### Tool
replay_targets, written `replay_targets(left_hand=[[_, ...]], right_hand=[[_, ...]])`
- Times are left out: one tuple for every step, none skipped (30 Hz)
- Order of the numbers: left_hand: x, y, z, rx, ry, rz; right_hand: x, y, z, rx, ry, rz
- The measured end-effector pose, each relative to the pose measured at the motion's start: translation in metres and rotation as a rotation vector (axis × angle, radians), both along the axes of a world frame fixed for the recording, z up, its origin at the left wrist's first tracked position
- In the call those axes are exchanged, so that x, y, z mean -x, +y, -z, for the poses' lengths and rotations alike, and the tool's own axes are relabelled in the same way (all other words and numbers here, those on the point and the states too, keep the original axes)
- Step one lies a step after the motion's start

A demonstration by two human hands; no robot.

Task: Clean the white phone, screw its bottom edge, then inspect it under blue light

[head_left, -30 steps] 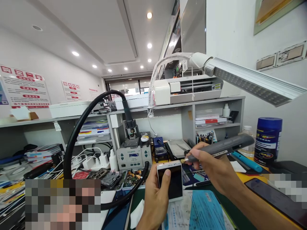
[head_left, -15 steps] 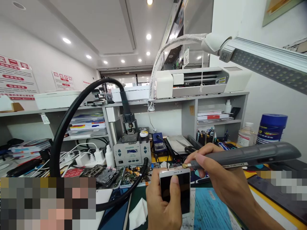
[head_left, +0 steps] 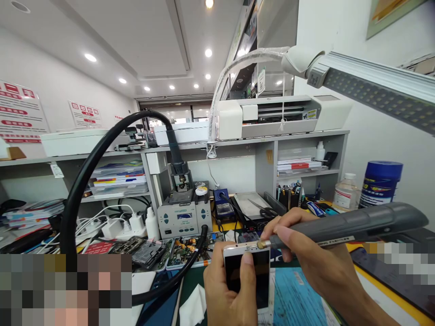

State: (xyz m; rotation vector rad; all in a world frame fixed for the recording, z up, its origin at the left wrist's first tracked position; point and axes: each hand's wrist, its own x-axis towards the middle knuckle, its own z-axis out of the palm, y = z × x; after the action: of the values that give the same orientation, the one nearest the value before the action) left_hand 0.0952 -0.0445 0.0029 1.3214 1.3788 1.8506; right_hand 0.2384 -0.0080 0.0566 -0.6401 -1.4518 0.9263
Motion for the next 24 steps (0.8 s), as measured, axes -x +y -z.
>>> replay_targets(left_hand=[[0.0001,0.0001,0.0006,0.011,-0.002,-0.003],[0.0001,0.0001,0.0012,0.018,-0.005,-0.006],[0.0002,0.0002,0.0017,0.021,-0.008,-0.006],[0.0002,0.0002,0.0021,0.020,-0.010,-0.007],[0.0002,0.0003,0.0024,0.016,-0.010,-0.009],[0.0002,0.0004,0.0025,0.011,-0.008,-0.011],[0.0001,0.0004,0.0025,0.011,-0.007,-0.014],[0.0000,0.0003,0.0025,0.014,-0.007,-0.017],[-0.0001,0.0002,0.0023,0.021,-0.008,-0.020],[-0.0002,0.0000,0.0022,0.030,-0.009,-0.024],[-0.0002,-0.0003,0.0020,0.039,-0.008,-0.028],[-0.0001,-0.0007,0.0018,0.046,-0.005,-0.031],[0.0000,-0.0011,0.0016,0.051,0.001,-0.035],[0.0002,-0.0015,0.0014,0.056,0.008,-0.038],[0.0005,-0.0019,0.0012,0.061,0.014,-0.039],[0.0007,-0.0023,0.0009,0.066,0.019,-0.037],[0.0010,-0.0026,0.0006,0.075,0.022,-0.034],[0.0012,-0.0028,0.0002,0.083,0.025,-0.033],[0.0013,-0.0029,-0.0001,0.087,0.029,-0.033],[0.0012,-0.0029,-0.0003,0.086,0.032,-0.035],[0.0011,-0.0027,-0.0004,0.082,0.036,-0.040],[0.0010,-0.0025,-0.0003,0.076,0.038,-0.046],[0.0008,-0.0021,-0.0002,0.069,0.038,-0.050],[0.0006,-0.0017,0.0001,0.061,0.039,-0.053]], right_hand=[[-0.0004,0.0001,0.0006,0.003,0.005,-0.012],[-0.0010,0.0006,0.0012,0.002,0.012,-0.022],[-0.0017,0.0013,0.0018,-0.003,0.023,-0.034],[-0.0023,0.0023,0.0023,-0.005,0.036,-0.044],[-0.0028,0.0034,0.0026,-0.002,0.049,-0.050],[-0.0029,0.0045,0.0028,0.002,0.063,-0.050],[-0.0028,0.0054,0.0028,0.008,0.071,-0.046],[-0.0024,0.0060,0.0028,0.016,0.076,-0.037],[-0.0018,0.0063,0.0028,0.025,0.081,-0.026],[-0.0012,0.0063,0.0027,0.030,0.083,-0.018],[-0.0006,0.0062,0.0028,0.036,0.084,-0.014],[-0.0002,0.0059,0.0029,0.040,0.084,-0.015],[0.0000,0.0056,0.0031,0.042,0.084,-0.020],[0.0001,0.0054,0.0033,0.040,0.084,-0.027],[0.0000,0.0051,0.0035,0.036,0.084,-0.032],[-0.0002,0.0050,0.0037,0.034,0.086,-0.032],[-0.0004,0.0049,0.0038,0.034,0.089,-0.028],[-0.0005,0.0049,0.0037,0.036,0.091,-0.023],[-0.0006,0.0049,0.0036,0.040,0.093,-0.021],[-0.0006,0.0050,0.0033,0.044,0.094,-0.024],[-0.0005,0.0051,0.0030,0.045,0.096,-0.030],[-0.0004,0.0051,0.0027,0.044,0.097,-0.040],[-0.0002,0.0052,0.0023,0.043,0.098,-0.045],[-0.0001,0.0052,0.0019,0.043,0.098,-0.048]])
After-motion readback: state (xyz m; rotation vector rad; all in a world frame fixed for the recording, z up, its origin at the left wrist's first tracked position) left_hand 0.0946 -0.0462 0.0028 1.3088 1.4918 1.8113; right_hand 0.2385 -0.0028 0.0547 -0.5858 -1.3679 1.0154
